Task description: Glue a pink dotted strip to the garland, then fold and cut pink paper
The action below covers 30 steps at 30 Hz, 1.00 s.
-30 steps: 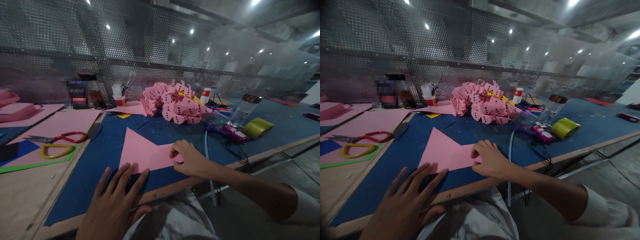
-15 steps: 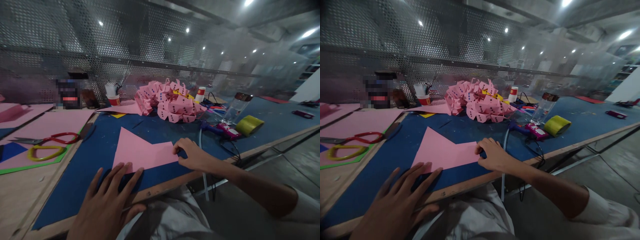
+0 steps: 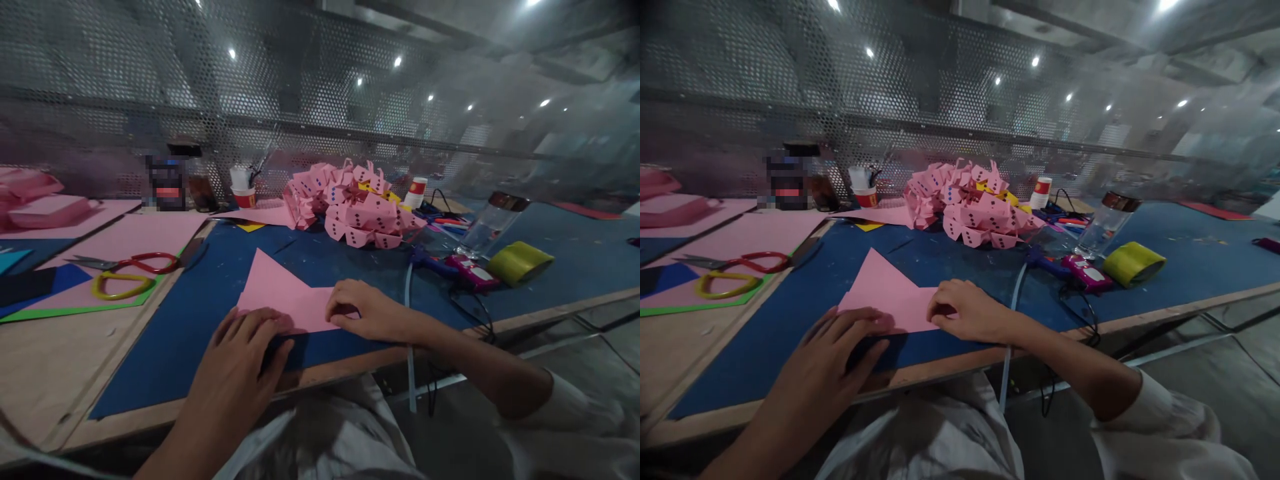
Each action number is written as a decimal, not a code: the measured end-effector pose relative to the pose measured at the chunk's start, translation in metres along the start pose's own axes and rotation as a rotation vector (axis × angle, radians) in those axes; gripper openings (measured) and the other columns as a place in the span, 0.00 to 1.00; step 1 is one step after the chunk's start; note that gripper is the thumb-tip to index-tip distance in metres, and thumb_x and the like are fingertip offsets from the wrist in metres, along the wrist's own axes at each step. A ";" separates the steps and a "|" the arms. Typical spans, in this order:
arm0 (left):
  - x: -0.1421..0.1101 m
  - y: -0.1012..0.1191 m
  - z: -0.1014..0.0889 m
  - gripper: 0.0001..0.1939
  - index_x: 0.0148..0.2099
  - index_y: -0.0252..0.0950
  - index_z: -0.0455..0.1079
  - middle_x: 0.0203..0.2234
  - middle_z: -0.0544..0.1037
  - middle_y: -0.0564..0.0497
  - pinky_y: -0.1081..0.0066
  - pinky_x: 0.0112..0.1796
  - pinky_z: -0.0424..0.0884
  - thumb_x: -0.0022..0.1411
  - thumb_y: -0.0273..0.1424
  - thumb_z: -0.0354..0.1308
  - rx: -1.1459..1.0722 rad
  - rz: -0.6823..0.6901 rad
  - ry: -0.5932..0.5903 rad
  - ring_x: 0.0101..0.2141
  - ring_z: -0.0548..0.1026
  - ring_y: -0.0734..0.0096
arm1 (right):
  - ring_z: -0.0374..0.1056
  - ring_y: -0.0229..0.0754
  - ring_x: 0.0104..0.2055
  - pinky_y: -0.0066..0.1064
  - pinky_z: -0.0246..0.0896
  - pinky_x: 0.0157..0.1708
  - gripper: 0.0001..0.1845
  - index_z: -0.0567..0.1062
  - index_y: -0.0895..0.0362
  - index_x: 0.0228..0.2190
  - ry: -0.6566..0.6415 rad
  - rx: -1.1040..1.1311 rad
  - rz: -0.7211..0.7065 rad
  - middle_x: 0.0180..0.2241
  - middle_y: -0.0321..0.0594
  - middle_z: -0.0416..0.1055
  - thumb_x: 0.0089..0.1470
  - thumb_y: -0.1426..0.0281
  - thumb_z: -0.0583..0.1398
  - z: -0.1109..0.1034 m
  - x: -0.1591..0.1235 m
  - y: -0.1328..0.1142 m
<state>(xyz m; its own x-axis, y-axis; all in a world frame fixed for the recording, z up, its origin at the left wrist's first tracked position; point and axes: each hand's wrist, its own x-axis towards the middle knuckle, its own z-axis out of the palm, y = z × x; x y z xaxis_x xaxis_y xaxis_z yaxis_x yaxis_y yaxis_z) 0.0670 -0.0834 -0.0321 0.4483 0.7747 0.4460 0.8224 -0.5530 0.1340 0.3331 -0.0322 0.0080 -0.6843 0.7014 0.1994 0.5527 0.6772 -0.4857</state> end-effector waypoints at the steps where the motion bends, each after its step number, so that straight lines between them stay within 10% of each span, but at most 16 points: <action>1: 0.006 0.004 0.000 0.11 0.48 0.41 0.71 0.48 0.78 0.47 0.51 0.59 0.61 0.73 0.36 0.49 -0.005 -0.030 -0.014 0.49 0.75 0.58 | 0.69 0.40 0.45 0.34 0.57 0.47 0.06 0.79 0.56 0.37 0.007 -0.009 -0.006 0.39 0.38 0.76 0.60 0.76 0.62 0.001 0.000 0.002; 8: 0.030 0.022 0.004 0.06 0.38 0.39 0.68 0.40 0.76 0.45 0.56 0.41 0.68 0.68 0.35 0.53 0.092 -0.229 -0.050 0.43 0.73 0.52 | 0.69 0.40 0.43 0.33 0.54 0.45 0.05 0.77 0.56 0.35 0.038 -0.074 -0.079 0.38 0.38 0.76 0.58 0.77 0.62 0.005 0.002 0.006; 30: 0.025 -0.005 0.009 0.12 0.46 0.42 0.71 0.47 0.76 0.48 0.53 0.47 0.64 0.61 0.32 0.52 -0.156 -0.227 -0.088 0.48 0.69 0.51 | 0.68 0.41 0.45 0.34 0.54 0.47 0.05 0.76 0.56 0.36 0.059 -0.060 -0.109 0.39 0.38 0.76 0.60 0.76 0.61 0.007 -0.002 0.009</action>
<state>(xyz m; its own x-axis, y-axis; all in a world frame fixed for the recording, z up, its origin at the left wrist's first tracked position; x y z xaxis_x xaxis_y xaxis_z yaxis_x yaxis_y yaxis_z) 0.0774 -0.0587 -0.0291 0.2929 0.9039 0.3117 0.8445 -0.3974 0.3589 0.3363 -0.0291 -0.0025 -0.7135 0.6337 0.2990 0.5051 0.7609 -0.4073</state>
